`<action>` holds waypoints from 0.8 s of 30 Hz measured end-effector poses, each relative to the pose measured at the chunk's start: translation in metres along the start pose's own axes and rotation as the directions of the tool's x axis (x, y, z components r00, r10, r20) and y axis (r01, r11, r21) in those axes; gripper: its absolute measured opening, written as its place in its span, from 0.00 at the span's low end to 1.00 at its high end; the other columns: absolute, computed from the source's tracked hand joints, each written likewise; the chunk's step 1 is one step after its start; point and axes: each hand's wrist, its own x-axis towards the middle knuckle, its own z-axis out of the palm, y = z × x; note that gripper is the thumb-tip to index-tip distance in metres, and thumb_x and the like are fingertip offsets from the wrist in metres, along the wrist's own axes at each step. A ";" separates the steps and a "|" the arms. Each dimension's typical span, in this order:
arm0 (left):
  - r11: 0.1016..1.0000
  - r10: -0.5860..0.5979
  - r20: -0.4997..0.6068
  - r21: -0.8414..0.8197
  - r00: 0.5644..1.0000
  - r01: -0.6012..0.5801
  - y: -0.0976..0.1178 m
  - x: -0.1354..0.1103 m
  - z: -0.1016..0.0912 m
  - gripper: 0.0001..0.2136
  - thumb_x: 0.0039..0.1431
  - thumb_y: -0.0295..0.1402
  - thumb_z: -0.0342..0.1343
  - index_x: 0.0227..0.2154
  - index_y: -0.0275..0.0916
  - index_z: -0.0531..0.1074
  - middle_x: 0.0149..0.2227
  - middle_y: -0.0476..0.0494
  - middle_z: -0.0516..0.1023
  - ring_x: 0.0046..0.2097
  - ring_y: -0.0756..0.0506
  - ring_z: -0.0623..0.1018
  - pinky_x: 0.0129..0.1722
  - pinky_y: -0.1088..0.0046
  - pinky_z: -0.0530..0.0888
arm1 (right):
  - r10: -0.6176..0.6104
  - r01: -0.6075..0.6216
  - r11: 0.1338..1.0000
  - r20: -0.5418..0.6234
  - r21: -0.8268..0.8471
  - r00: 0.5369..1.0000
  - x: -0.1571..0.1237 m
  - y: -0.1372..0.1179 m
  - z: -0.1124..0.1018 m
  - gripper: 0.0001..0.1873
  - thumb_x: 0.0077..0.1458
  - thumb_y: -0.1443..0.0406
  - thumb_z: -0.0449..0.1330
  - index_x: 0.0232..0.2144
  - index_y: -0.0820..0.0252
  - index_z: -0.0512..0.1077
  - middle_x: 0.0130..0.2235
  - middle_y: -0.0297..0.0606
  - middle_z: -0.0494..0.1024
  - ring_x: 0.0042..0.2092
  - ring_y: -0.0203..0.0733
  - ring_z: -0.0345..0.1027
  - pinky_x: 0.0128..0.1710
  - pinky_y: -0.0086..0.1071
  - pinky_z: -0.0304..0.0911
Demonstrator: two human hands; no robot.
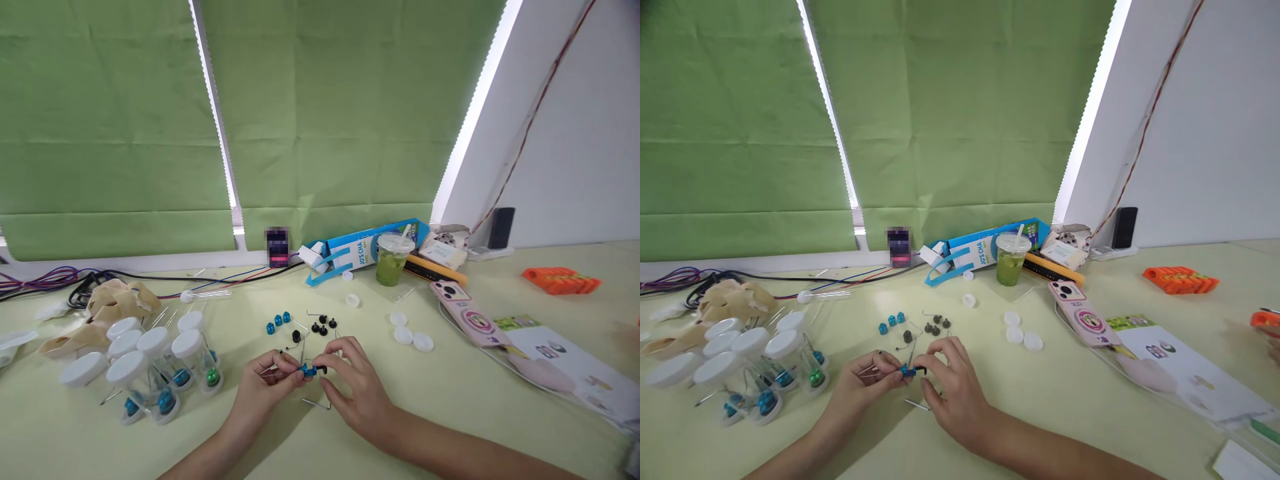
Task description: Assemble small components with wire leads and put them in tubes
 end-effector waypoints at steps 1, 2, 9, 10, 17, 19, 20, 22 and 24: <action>1.000 0.002 0.007 -0.002 1.000 -0.002 0.000 -0.001 0.000 0.07 0.41 0.27 0.64 0.19 0.35 0.70 0.28 0.49 0.72 0.30 0.47 0.77 0.36 0.68 0.75 | 0.003 -0.003 1.000 -0.003 -0.005 1.000 -0.001 -0.001 -0.001 0.18 0.50 0.74 0.52 0.42 0.52 0.66 0.39 0.39 0.62 0.43 0.44 0.57 0.42 0.39 0.59; 1.000 0.004 0.017 -0.003 1.000 -0.004 0.001 -0.002 0.001 0.07 0.41 0.27 0.64 0.19 0.35 0.70 0.28 0.49 0.72 0.31 0.47 0.77 0.36 0.67 0.75 | 0.006 -0.006 1.000 -0.008 -0.010 1.000 -0.002 -0.003 -0.002 0.17 0.50 0.74 0.52 0.42 0.52 0.66 0.39 0.39 0.62 0.43 0.44 0.57 0.41 0.38 0.59; 1.000 0.010 0.011 -0.008 1.000 -0.010 0.006 -0.021 0.007 0.06 0.42 0.27 0.63 0.19 0.35 0.70 0.28 0.50 0.72 0.31 0.48 0.76 0.37 0.67 0.75 | -0.004 0.004 1.000 -0.016 -0.007 1.000 -0.013 -0.015 -0.006 0.17 0.51 0.74 0.52 0.42 0.53 0.65 0.39 0.39 0.62 0.43 0.44 0.57 0.43 0.40 0.57; 1.000 0.014 0.009 -0.010 1.000 -0.014 0.006 -0.025 0.008 0.06 0.42 0.26 0.63 0.19 0.35 0.70 0.28 0.50 0.72 0.31 0.48 0.76 0.36 0.68 0.75 | -0.006 0.006 1.000 -0.018 -0.007 1.000 -0.015 -0.017 -0.006 0.17 0.51 0.74 0.52 0.42 0.53 0.65 0.40 0.39 0.62 0.43 0.44 0.57 0.44 0.40 0.57; 1.000 0.026 0.004 0.012 1.000 -0.026 0.010 -0.039 0.010 0.07 0.41 0.27 0.64 0.19 0.35 0.69 0.27 0.49 0.74 0.30 0.47 0.77 0.35 0.68 0.74 | -0.007 0.006 1.000 -0.027 -0.031 1.000 -0.022 -0.032 -0.003 0.15 0.50 0.74 0.52 0.39 0.54 0.65 0.39 0.38 0.65 0.43 0.44 0.57 0.42 0.39 0.56; 0.999 0.040 0.015 0.026 0.999 -0.041 0.012 -0.037 0.011 0.07 0.41 0.27 0.63 0.19 0.35 0.69 0.26 0.48 0.74 0.30 0.46 0.78 0.35 0.68 0.74 | 0.039 -0.042 0.997 -0.048 -0.059 0.998 -0.020 -0.034 -0.002 0.14 0.49 0.75 0.53 0.37 0.53 0.66 0.38 0.37 0.66 0.43 0.45 0.58 0.42 0.39 0.55; 0.999 0.044 0.019 0.030 0.999 -0.045 0.013 -0.035 0.012 0.07 0.42 0.28 0.63 0.19 0.35 0.69 0.26 0.48 0.75 0.31 0.45 0.78 0.36 0.68 0.74 | 0.069 -0.073 0.995 -0.059 -0.066 0.996 -0.019 -0.034 -0.001 0.15 0.48 0.75 0.54 0.36 0.53 0.66 0.37 0.36 0.67 0.42 0.44 0.58 0.42 0.39 0.54; 0.999 0.029 0.034 0.037 0.999 -0.030 0.013 -0.030 0.013 0.07 0.42 0.29 0.63 0.20 0.35 0.69 0.26 0.46 0.76 0.32 0.43 0.78 0.38 0.66 0.73 | 0.118 -0.124 0.990 -0.083 -0.067 0.989 -0.016 -0.034 0.001 0.15 0.46 0.76 0.54 0.35 0.53 0.67 0.37 0.35 0.68 0.42 0.44 0.59 0.43 0.39 0.54; 0.999 0.030 0.037 0.028 0.999 -0.031 0.012 -0.026 0.013 0.07 0.42 0.29 0.63 0.20 0.35 0.69 0.26 0.45 0.77 0.33 0.42 0.79 0.39 0.64 0.73 | 0.147 -0.154 0.986 -0.100 -0.065 0.984 -0.015 -0.032 0.003 0.16 0.45 0.76 0.55 0.35 0.53 0.67 0.37 0.34 0.69 0.42 0.44 0.59 0.42 0.38 0.54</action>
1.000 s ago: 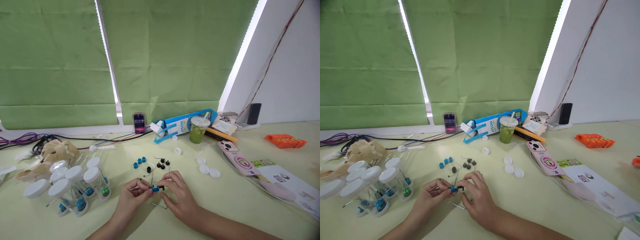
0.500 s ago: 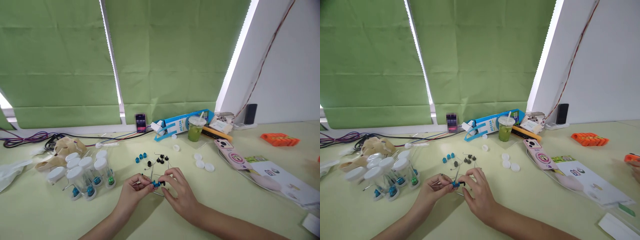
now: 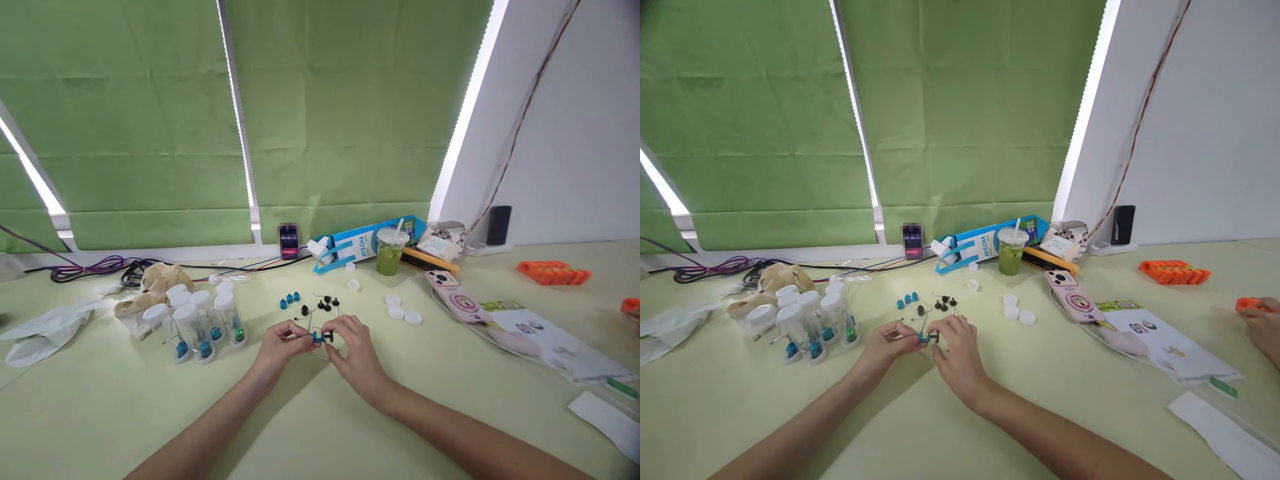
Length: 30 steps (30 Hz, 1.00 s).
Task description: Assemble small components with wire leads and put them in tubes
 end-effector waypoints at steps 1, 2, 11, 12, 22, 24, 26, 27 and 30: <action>1.000 -0.001 0.001 -0.005 1.000 0.001 -0.001 0.001 0.000 0.07 0.42 0.29 0.63 0.20 0.35 0.69 0.26 0.45 0.78 0.33 0.42 0.79 0.40 0.64 0.73 | 0.009 -0.009 1.000 -0.007 -0.001 1.000 0.000 0.001 0.001 0.16 0.44 0.76 0.55 0.34 0.53 0.67 0.37 0.34 0.69 0.42 0.44 0.59 0.41 0.37 0.54; 1.000 0.000 0.001 -0.007 1.000 0.000 -0.003 0.002 0.000 0.08 0.41 0.29 0.63 0.20 0.35 0.69 0.26 0.45 0.78 0.33 0.42 0.79 0.40 0.64 0.73 | 0.014 -0.014 1.000 -0.012 -0.004 1.000 0.000 0.002 0.002 0.15 0.44 0.76 0.54 0.34 0.53 0.67 0.36 0.34 0.69 0.42 0.44 0.60 0.41 0.37 0.54; 1.000 0.000 0.021 0.024 1.000 -0.001 0.000 -0.012 0.004 0.09 0.39 0.31 0.64 0.20 0.35 0.69 0.26 0.46 0.78 0.33 0.42 0.79 0.39 0.65 0.73 | -0.021 0.021 1.000 -0.029 -0.007 0.999 -0.013 0.002 0.002 0.13 0.46 0.75 0.53 0.33 0.55 0.67 0.36 0.33 0.71 0.42 0.42 0.61 0.42 0.36 0.52; 0.999 0.007 0.028 0.032 1.000 -0.008 0.001 -0.014 0.005 0.09 0.39 0.31 0.64 0.20 0.35 0.69 0.26 0.46 0.78 0.33 0.42 0.79 0.39 0.65 0.73 | -0.026 0.026 1.000 -0.028 -0.007 0.999 -0.014 0.001 0.001 0.13 0.46 0.75 0.53 0.33 0.55 0.67 0.36 0.33 0.71 0.42 0.42 0.61 0.42 0.36 0.52; 1.000 0.022 0.018 0.017 1.000 -0.022 -0.001 -0.025 0.006 0.10 0.39 0.32 0.64 0.18 0.35 0.68 0.25 0.46 0.77 0.33 0.42 0.79 0.42 0.61 0.72 | -0.064 0.064 0.998 0.043 0.003 0.997 -0.020 -0.003 -0.002 0.14 0.46 0.76 0.53 0.34 0.55 0.66 0.35 0.32 0.72 0.40 0.40 0.62 0.42 0.35 0.51; 0.999 0.035 0.036 0.026 0.999 -0.036 -0.002 -0.026 0.003 0.09 0.40 0.32 0.64 0.19 0.35 0.68 0.26 0.45 0.77 0.34 0.42 0.79 0.42 0.61 0.72 | -0.074 0.074 0.997 0.047 0.008 0.996 -0.020 -0.004 -0.001 0.14 0.46 0.76 0.53 0.35 0.55 0.66 0.35 0.32 0.72 0.40 0.40 0.62 0.42 0.36 0.51; 0.998 0.049 0.047 0.031 0.998 -0.051 -0.002 -0.026 0.001 0.09 0.41 0.31 0.63 0.20 0.35 0.68 0.28 0.45 0.78 0.34 0.42 0.79 0.43 0.61 0.71 | -0.084 0.084 0.996 0.048 0.017 0.995 -0.020 -0.004 -0.001 0.14 0.46 0.76 0.53 0.35 0.55 0.66 0.35 0.32 0.72 0.40 0.40 0.62 0.42 0.36 0.51; 0.998 0.055 0.048 0.028 0.997 -0.056 -0.003 -0.026 0.000 0.08 0.41 0.31 0.63 0.20 0.35 0.69 0.28 0.44 0.78 0.34 0.42 0.78 0.43 0.61 0.72 | -0.089 0.088 0.996 0.045 0.021 0.995 -0.020 -0.004 0.000 0.14 0.46 0.76 0.53 0.35 0.55 0.66 0.35 0.32 0.72 0.40 0.40 0.62 0.42 0.36 0.51; 0.998 0.055 0.045 0.016 0.997 -0.056 -0.003 -0.027 -0.001 0.08 0.41 0.31 0.63 0.20 0.35 0.69 0.28 0.45 0.78 0.34 0.42 0.79 0.42 0.62 0.72 | -0.102 0.101 0.994 0.035 0.034 0.994 -0.020 -0.004 0.000 0.14 0.47 0.76 0.53 0.35 0.56 0.66 0.35 0.32 0.72 0.39 0.39 0.63 0.42 0.36 0.51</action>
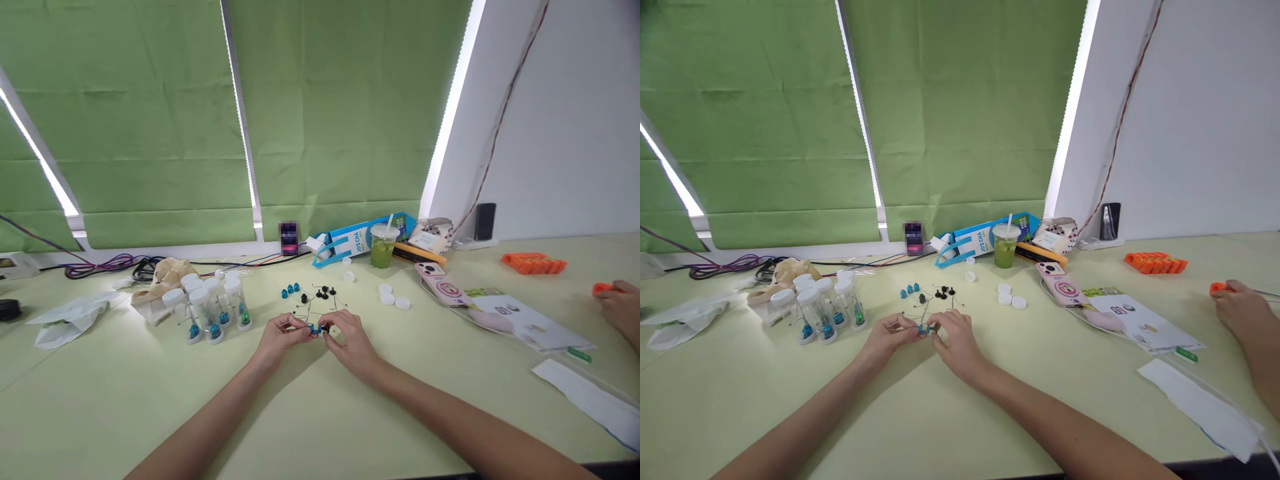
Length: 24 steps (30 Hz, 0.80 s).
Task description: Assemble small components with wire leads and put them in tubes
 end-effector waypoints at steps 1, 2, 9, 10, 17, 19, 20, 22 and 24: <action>1.000 -0.002 -0.001 -0.002 1.000 0.002 0.000 0.000 0.000 0.08 0.41 0.31 0.64 0.20 0.35 0.69 0.28 0.45 0.78 0.34 0.42 0.79 0.42 0.62 0.72 | -0.002 0.002 1.000 -0.003 0.003 1.000 0.000 0.000 0.000 0.14 0.47 0.76 0.53 0.35 0.56 0.67 0.34 0.32 0.72 0.39 0.39 0.63 0.42 0.36 0.51; 1.000 -0.004 -0.002 -0.002 1.000 0.004 0.000 0.000 0.000 0.08 0.41 0.31 0.64 0.20 0.35 0.69 0.28 0.45 0.78 0.34 0.42 0.79 0.41 0.62 0.72 | -0.002 0.002 1.000 -0.005 0.006 1.000 0.000 0.000 0.000 0.14 0.47 0.75 0.53 0.35 0.56 0.67 0.34 0.32 0.72 0.39 0.39 0.63 0.42 0.36 0.52; 0.999 -0.005 0.008 0.051 1.000 0.005 0.000 0.001 -0.001 0.08 0.41 0.33 0.63 0.20 0.35 0.70 0.28 0.43 0.79 0.34 0.43 0.79 0.41 0.65 0.72 | 0.016 -0.016 0.999 -0.001 0.044 1.000 0.000 0.000 0.001 0.13 0.48 0.75 0.53 0.35 0.55 0.67 0.34 0.32 0.72 0.38 0.39 0.64 0.42 0.35 0.53; 0.998 -0.008 0.007 0.058 1.000 0.008 0.000 0.001 -0.001 0.08 0.41 0.33 0.63 0.20 0.35 0.70 0.29 0.43 0.79 0.35 0.42 0.79 0.41 0.65 0.72 | 0.019 -0.019 0.999 -0.002 0.050 1.000 0.000 0.000 0.001 0.14 0.47 0.75 0.52 0.35 0.55 0.67 0.34 0.32 0.72 0.38 0.39 0.64 0.41 0.35 0.53; 0.998 -0.030 0.009 0.060 1.000 0.029 0.002 0.002 -0.002 0.09 0.41 0.33 0.63 0.20 0.35 0.70 0.29 0.43 0.79 0.35 0.42 0.78 0.41 0.64 0.72 | 0.061 -0.061 0.995 0.006 0.081 0.998 -0.001 0.003 0.005 0.14 0.47 0.75 0.52 0.35 0.55 0.66 0.32 0.31 0.71 0.37 0.38 0.63 0.40 0.34 0.55; 0.999 -0.026 0.008 0.048 1.000 0.025 0.003 0.001 -0.001 0.09 0.41 0.33 0.64 0.20 0.35 0.70 0.29 0.43 0.79 0.34 0.43 0.78 0.41 0.64 0.72 | 0.072 -0.073 0.993 0.009 0.095 0.997 -0.001 0.004 0.006 0.13 0.48 0.74 0.52 0.35 0.55 0.66 0.31 0.31 0.70 0.36 0.38 0.63 0.40 0.33 0.55; 0.999 -0.024 0.010 0.042 1.000 0.024 0.004 0.001 -0.001 0.09 0.41 0.33 0.64 0.20 0.35 0.70 0.28 0.43 0.79 0.34 0.43 0.78 0.41 0.64 0.72 | 0.074 -0.075 0.992 0.009 0.104 0.997 -0.001 0.004 0.006 0.13 0.48 0.74 0.52 0.35 0.55 0.66 0.30 0.31 0.70 0.36 0.38 0.63 0.39 0.33 0.55; 0.999 -0.019 0.010 0.035 1.000 0.019 0.005 0.000 0.000 0.09 0.41 0.34 0.64 0.19 0.35 0.70 0.28 0.44 0.79 0.34 0.43 0.78 0.42 0.63 0.72 | 0.071 -0.072 0.990 0.010 0.119 0.997 -0.001 0.004 0.006 0.12 0.48 0.73 0.52 0.35 0.55 0.66 0.30 0.31 0.70 0.35 0.38 0.63 0.39 0.33 0.56; 0.999 -0.023 0.009 0.033 1.000 0.022 0.006 0.001 0.000 0.10 0.40 0.34 0.64 0.19 0.35 0.69 0.27 0.44 0.79 0.34 0.43 0.78 0.42 0.63 0.72 | 0.068 -0.069 0.990 0.012 0.127 0.998 0.000 0.004 0.006 0.12 0.49 0.73 0.52 0.36 0.55 0.66 0.29 0.31 0.69 0.35 0.38 0.63 0.39 0.32 0.56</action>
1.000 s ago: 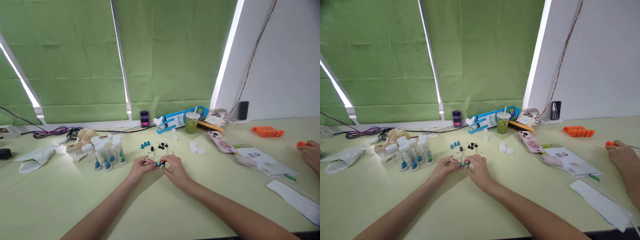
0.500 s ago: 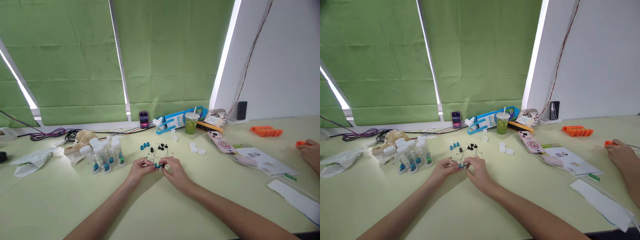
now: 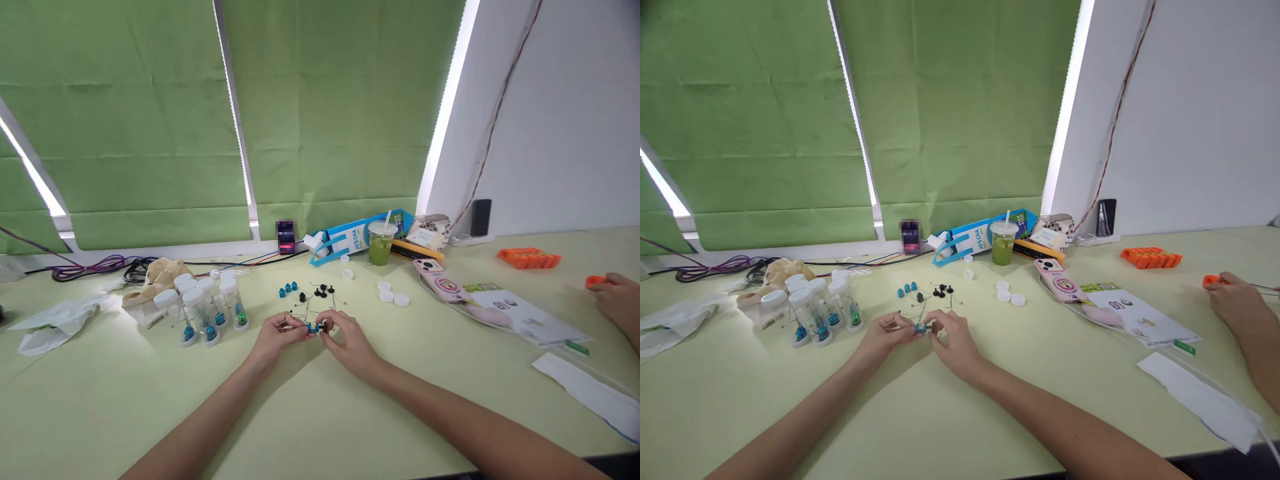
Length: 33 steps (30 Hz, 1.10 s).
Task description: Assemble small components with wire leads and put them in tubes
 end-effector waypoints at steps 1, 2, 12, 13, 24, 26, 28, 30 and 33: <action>1.000 -0.003 0.001 0.001 1.000 0.003 0.000 0.000 0.000 0.10 0.40 0.34 0.64 0.19 0.35 0.69 0.27 0.44 0.79 0.34 0.42 0.78 0.42 0.63 0.72 | 0.001 -0.001 1.000 0.002 0.000 1.000 0.000 0.000 0.000 0.12 0.49 0.73 0.52 0.36 0.55 0.66 0.28 0.31 0.69 0.35 0.37 0.63 0.39 0.32 0.56; 1.000 -0.008 0.003 0.003 1.000 0.008 0.000 0.001 -0.001 0.10 0.39 0.34 0.64 0.19 0.35 0.69 0.27 0.44 0.79 0.34 0.43 0.78 0.42 0.63 0.72 | 0.003 -0.003 1.000 0.001 -0.001 1.000 0.000 -0.001 -0.001 0.12 0.49 0.73 0.52 0.36 0.55 0.66 0.28 0.30 0.69 0.35 0.37 0.63 0.39 0.32 0.56; 1.000 -0.001 0.014 0.018 1.000 0.000 -0.002 0.002 -0.004 0.09 0.40 0.33 0.63 0.18 0.36 0.69 0.27 0.45 0.78 0.34 0.42 0.78 0.41 0.63 0.72 | -0.012 0.012 1.000 0.006 -0.024 1.000 -0.002 -0.002 0.000 0.13 0.50 0.73 0.51 0.37 0.54 0.65 0.27 0.29 0.68 0.34 0.37 0.64 0.41 0.33 0.54; 1.000 0.000 0.016 0.020 1.000 0.000 -0.002 0.002 -0.004 0.09 0.40 0.33 0.63 0.18 0.36 0.69 0.28 0.44 0.78 0.34 0.42 0.78 0.41 0.63 0.72 | -0.012 0.012 1.000 0.012 -0.027 1.000 -0.002 -0.002 0.000 0.13 0.50 0.73 0.51 0.37 0.54 0.65 0.26 0.28 0.68 0.34 0.36 0.64 0.41 0.33 0.54; 1.000 -0.001 0.013 -0.012 1.000 0.001 -0.005 0.002 -0.005 0.08 0.42 0.31 0.63 0.19 0.36 0.69 0.28 0.47 0.77 0.34 0.43 0.78 0.42 0.64 0.71 | -0.034 0.047 0.989 0.094 -0.137 0.995 -0.003 -0.001 -0.004 0.17 0.48 0.74 0.52 0.41 0.53 0.62 0.24 0.26 0.64 0.29 0.35 0.61 0.38 0.32 0.52; 1.000 0.001 0.011 -0.025 1.000 0.000 -0.005 0.002 -0.005 0.08 0.42 0.31 0.63 0.19 0.36 0.69 0.28 0.47 0.77 0.34 0.43 0.78 0.42 0.64 0.71 | -0.043 0.055 0.987 0.080 -0.148 0.996 -0.002 -0.001 -0.005 0.17 0.48 0.74 0.53 0.41 0.53 0.63 0.27 0.28 0.66 0.32 0.36 0.61 0.38 0.32 0.52; 0.999 0.002 0.012 -0.033 1.000 -0.001 -0.006 0.003 -0.005 0.08 0.41 0.30 0.63 0.19 0.35 0.69 0.28 0.47 0.77 0.34 0.43 0.78 0.42 0.64 0.71 | -0.054 0.063 0.987 0.067 -0.149 0.996 -0.002 -0.002 -0.006 0.18 0.47 0.74 0.54 0.40 0.53 0.64 0.31 0.31 0.67 0.34 0.36 0.61 0.38 0.32 0.53; 0.999 0.002 0.012 -0.032 1.000 -0.002 -0.006 0.003 -0.005 0.07 0.42 0.30 0.63 0.19 0.35 0.69 0.28 0.47 0.77 0.34 0.43 0.78 0.42 0.64 0.71 | -0.064 0.072 0.987 0.058 -0.145 0.996 -0.001 -0.002 -0.007 0.18 0.46 0.74 0.55 0.40 0.52 0.65 0.34 0.32 0.67 0.34 0.36 0.61 0.38 0.32 0.53; 1.000 -0.002 0.009 -0.027 1.000 0.002 -0.005 0.002 -0.006 0.07 0.42 0.30 0.63 0.20 0.35 0.69 0.28 0.47 0.76 0.34 0.43 0.78 0.42 0.64 0.71 | -0.073 0.079 0.989 0.052 -0.122 0.996 -0.001 -0.001 -0.007 0.18 0.46 0.74 0.55 0.40 0.52 0.65 0.37 0.33 0.66 0.31 0.34 0.61 0.39 0.33 0.54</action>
